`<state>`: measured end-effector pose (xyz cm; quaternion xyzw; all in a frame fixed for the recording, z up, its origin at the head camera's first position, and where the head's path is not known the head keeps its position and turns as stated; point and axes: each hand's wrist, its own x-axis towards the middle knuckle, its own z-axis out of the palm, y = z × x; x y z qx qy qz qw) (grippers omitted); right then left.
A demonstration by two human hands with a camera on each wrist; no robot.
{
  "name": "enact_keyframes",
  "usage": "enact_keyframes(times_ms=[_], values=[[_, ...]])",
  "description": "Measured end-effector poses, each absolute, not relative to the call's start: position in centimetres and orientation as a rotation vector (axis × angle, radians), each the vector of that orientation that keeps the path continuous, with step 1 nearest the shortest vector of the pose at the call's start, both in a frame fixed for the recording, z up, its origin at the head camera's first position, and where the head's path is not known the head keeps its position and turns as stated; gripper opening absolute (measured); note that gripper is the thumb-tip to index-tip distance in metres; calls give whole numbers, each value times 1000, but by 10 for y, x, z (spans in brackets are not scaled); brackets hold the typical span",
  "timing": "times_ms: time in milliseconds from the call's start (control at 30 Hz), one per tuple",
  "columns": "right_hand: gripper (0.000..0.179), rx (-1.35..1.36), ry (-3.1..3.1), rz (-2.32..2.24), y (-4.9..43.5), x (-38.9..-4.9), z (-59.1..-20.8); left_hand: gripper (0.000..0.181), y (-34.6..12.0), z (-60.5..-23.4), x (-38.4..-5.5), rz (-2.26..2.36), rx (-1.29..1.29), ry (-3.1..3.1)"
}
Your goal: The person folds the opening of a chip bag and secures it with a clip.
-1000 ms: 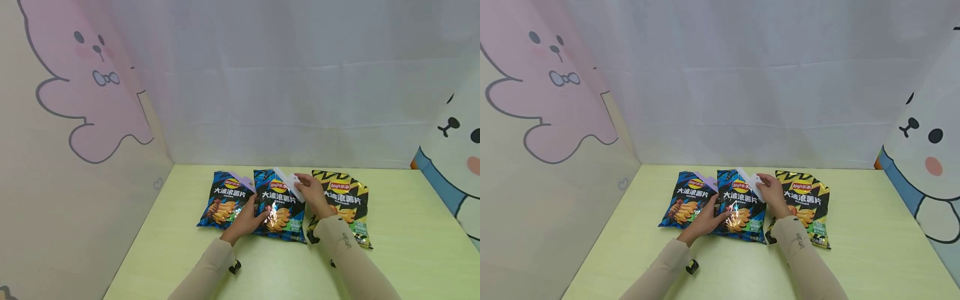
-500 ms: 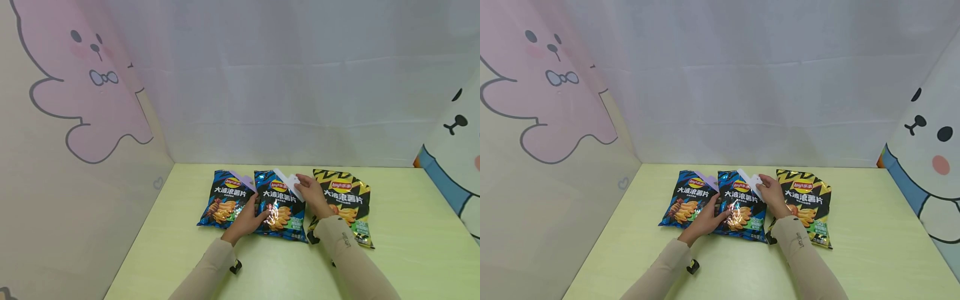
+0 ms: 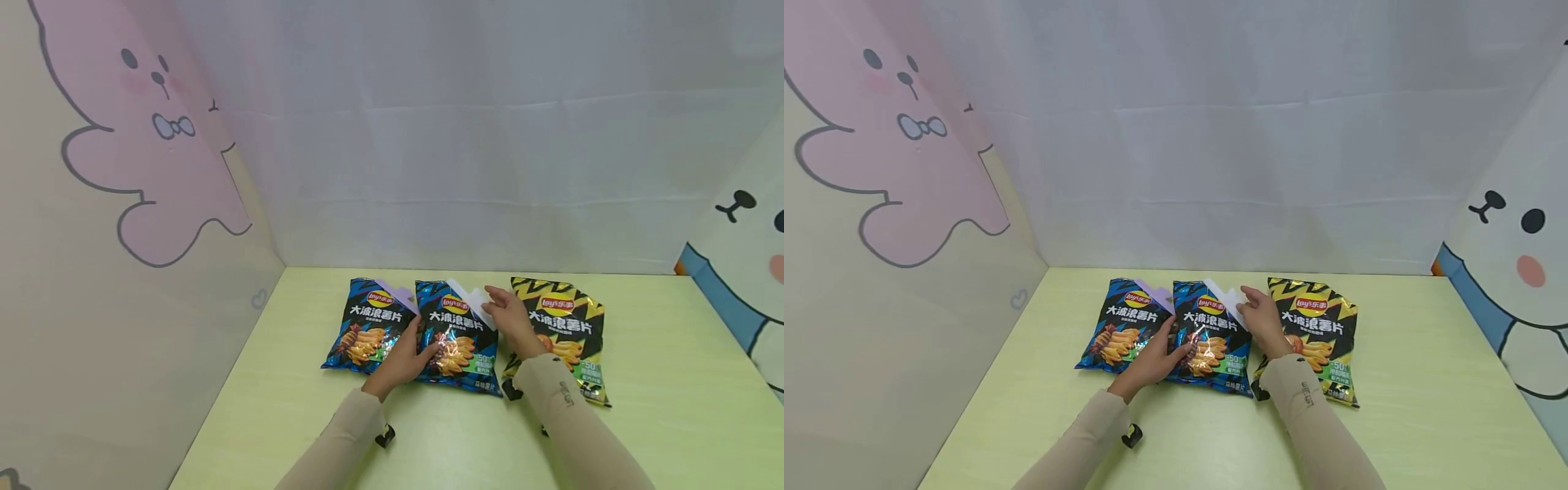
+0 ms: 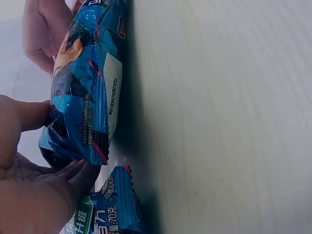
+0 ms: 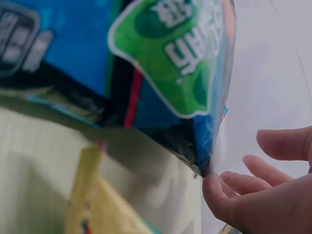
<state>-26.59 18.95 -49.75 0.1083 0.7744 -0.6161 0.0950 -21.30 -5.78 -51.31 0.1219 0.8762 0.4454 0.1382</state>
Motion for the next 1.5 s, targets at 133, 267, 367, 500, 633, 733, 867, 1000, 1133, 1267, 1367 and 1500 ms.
enact_keyframes(times_ms=[133, 267, 367, 500, 633, 733, 867, 1000, 1133, 1267, 1367, 1500], values=[[55, 301, 2304, -1813, 192, -264, -495, 83, -57, -514, -213, 1309, 366, 2540], [54, 295, 2297, -1807, 194, -261, -494, 84, -56, -514, -212, 1331, 371, 2535], [53, 291, 2300, -1799, 196, -259, -493, 83, -56, -513, -210, 1320, 381, 2548], [56, 240, 2319, -1797, 200, -256, -492, 82, -55, -509, -209, 1315, 391, 2577], [56, 193, 2313, -1830, 205, -252, -489, 82, -51, -505, -208, 1344, 416, 2584], [56, 179, 2294, -1854, 207, -249, -487, 82, -47, -502, -209, 1361, 429, 2603], [55, 175, 2300, -1866, 208, -247, -484, 81, -41, -497, -208, 1398, 418, 2619], [52, 190, 2321, -1884, 211, -244, -479, 80, -35, -493, -208, 1400, 396, 2638], [52, 189, 2333, -1887, 217, -241, -469, 80, -26, -490, -209, 1384, 430, 2660], [52, 192, 2354, -1884, 225, -236, -459, 80, -16, -486, -210, 1380, 487, 2655], [53, 221, 2357, -1880, 231, -231, -456, 80, -8, -485, -210, 1370, 494, 2644], [53, 276, 2335, -1909, 239, -225, -454, 80, 2, -483, -209, 1365, 486, 2628]])
